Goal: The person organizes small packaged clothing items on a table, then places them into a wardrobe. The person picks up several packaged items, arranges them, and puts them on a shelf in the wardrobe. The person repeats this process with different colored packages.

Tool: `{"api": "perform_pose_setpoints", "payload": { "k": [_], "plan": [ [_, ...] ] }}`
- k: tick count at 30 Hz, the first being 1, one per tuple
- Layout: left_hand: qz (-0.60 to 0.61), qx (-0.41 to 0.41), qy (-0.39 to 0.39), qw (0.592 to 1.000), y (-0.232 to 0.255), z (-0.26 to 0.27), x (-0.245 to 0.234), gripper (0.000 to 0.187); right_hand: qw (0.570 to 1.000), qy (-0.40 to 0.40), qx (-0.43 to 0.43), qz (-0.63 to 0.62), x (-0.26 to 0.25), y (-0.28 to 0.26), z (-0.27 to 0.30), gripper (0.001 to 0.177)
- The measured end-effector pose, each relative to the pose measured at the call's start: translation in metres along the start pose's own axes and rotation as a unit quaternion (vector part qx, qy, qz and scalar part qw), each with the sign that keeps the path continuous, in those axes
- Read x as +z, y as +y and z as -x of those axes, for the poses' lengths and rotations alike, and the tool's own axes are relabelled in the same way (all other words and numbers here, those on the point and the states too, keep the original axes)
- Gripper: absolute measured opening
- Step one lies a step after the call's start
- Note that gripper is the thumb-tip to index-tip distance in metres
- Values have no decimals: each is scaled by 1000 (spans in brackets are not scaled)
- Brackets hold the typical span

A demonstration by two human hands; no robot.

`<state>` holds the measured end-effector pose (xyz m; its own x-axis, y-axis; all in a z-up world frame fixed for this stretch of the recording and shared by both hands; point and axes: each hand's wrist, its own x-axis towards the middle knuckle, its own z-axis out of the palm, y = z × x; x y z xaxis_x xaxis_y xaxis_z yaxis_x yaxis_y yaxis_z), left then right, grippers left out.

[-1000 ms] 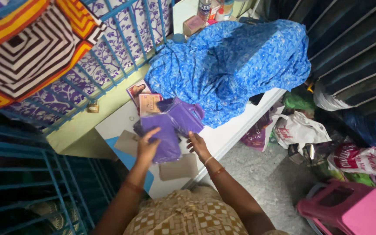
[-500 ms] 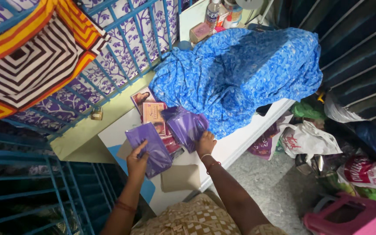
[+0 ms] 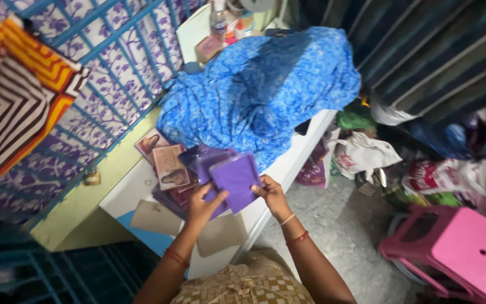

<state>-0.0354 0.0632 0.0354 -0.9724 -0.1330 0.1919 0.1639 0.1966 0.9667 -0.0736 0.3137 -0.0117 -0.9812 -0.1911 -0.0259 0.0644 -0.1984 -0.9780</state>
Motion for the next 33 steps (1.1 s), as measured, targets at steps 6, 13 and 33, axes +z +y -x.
{"api": "perform_pose_setpoints", "payload": {
  "k": [6,13,33],
  "plan": [
    [-80,-39,-79,993,50,5,40,34,941,119,-115,295,28,-77,49,30],
    [-51,147,-145,977,72,9,40,19,765,188,-368,494,61,-207,110,27],
    [-99,158,-143,972,86,33,2,26,723,69,-415,548,119,-217,134,26]
  ]
}}
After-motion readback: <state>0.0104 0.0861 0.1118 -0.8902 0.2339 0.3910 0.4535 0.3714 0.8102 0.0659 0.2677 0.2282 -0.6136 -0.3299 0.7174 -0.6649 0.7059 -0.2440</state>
